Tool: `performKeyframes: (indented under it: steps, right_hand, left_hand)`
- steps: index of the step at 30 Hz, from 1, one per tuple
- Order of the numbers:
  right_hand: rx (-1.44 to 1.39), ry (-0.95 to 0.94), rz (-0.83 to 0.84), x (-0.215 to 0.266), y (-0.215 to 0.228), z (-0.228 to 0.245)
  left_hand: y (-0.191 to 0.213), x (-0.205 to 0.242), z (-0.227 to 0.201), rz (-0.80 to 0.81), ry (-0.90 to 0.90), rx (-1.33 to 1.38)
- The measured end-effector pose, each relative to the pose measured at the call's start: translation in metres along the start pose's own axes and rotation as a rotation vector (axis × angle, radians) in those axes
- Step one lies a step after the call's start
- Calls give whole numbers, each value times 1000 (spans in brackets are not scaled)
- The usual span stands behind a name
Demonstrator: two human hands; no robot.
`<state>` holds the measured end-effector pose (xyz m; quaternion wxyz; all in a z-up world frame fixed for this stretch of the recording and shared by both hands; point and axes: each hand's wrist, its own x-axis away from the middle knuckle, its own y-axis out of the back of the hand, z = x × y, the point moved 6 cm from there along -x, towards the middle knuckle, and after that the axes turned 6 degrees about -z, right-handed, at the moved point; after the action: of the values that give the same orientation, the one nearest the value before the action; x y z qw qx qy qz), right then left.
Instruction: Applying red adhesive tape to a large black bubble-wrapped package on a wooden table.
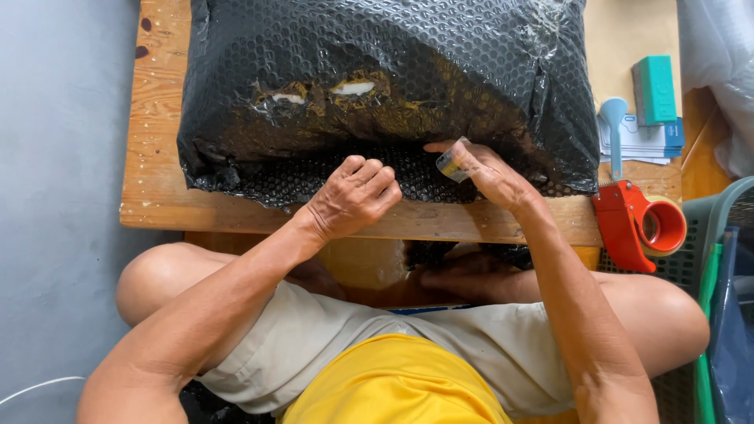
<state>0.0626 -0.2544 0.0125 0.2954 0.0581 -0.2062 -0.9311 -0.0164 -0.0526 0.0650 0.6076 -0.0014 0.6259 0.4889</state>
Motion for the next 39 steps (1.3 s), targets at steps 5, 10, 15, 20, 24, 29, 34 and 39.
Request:
performKeyframes:
  steps: [5,10,15,20,24,29,34,39]
  right_hand:
    - [30,20,-52,8,2,9]
    - [43,125,-326,41,4,71]
    - [338,171,-527,86,-12,135]
    - [486,-183,-228,94,-67,80]
    - [354,-173,-238,85,-74,81]
    - [50,-70,-367,73,-71,88]
    - [38,13,-480,63,-57,103]
    - [305,98,-710,71,-36,91]
  left_hand:
    - [12,-20,11,-50,-15,-5]
    - [4,-20,30,-38,11,-13]
    - [-22,-20,57,83,198,90]
    - [-24,-35,79,262,394,322]
    - [-20,-47,89,348,416,433]
    - [-22,-44,89,372,354,448]
    - [-37,-30,89,361,337,409]
    - [-36,-24,81,297,337,388]
